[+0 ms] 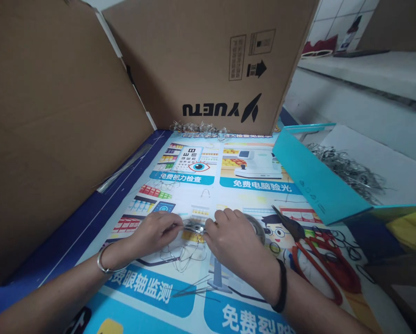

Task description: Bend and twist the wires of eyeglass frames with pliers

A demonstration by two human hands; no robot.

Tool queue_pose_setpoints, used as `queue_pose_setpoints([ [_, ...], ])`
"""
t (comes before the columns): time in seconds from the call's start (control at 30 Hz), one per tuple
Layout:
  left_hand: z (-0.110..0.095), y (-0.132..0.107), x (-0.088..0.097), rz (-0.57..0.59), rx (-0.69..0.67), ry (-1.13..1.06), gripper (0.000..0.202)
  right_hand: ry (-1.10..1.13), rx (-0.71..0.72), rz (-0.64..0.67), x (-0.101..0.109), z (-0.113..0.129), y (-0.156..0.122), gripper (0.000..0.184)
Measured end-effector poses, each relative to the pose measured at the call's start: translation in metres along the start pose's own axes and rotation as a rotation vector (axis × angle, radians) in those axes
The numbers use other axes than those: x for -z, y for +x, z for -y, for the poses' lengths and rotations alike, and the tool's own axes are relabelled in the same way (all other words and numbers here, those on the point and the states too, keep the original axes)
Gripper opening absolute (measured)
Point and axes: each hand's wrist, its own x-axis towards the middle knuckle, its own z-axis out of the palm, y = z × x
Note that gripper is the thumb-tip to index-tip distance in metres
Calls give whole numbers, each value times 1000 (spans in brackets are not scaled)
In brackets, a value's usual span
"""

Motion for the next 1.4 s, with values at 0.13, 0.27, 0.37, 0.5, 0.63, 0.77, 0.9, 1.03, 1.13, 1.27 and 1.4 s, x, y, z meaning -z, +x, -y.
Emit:
queue_pose_setpoints([
  [0.13, 0, -1, 0, -9, 11, 19, 10, 7, -14, 0, 1, -1, 0, 13],
  [0.27, 0, -2, -2, -18, 41, 32, 10, -3, -22, 7, 3, -3, -2, 13],
  [0.37, 0, -2, -3, -15, 46, 33, 10, -31, -19, 31, 5, -2, -3, 10],
  [0.5, -2, 0, -2, -15, 27, 29, 10, -89, 0, 50, 10, 4, -4, 3],
  [0.63, -4, 0, -3, -5, 17, 53, 11, -133, 22, 83, 14, 9, -4, 8],
  [0.77, -4, 0, -4, -10, 9, 62, 12, -140, 42, 74, 12, 8, -5, 8],
  [0.9, -4, -1, -5, -7, 20, 62, 14, -155, 57, 38, 10, 7, -5, 7],
  [1.03, -5, 0, -5, 7, 51, 28, 12, -159, 71, 24, 12, 8, -6, 6],
  [1.13, -6, 1, -3, 18, 51, 17, 13, -156, 69, 27, 12, 9, -5, 7],
  [1.27, -8, 3, 0, 32, 30, -5, 11, -142, 64, 36, 9, 10, -5, 6],
  [1.4, -7, 2, -2, 51, 52, -4, 10, -125, 29, 35, 6, 11, -6, 5],
])
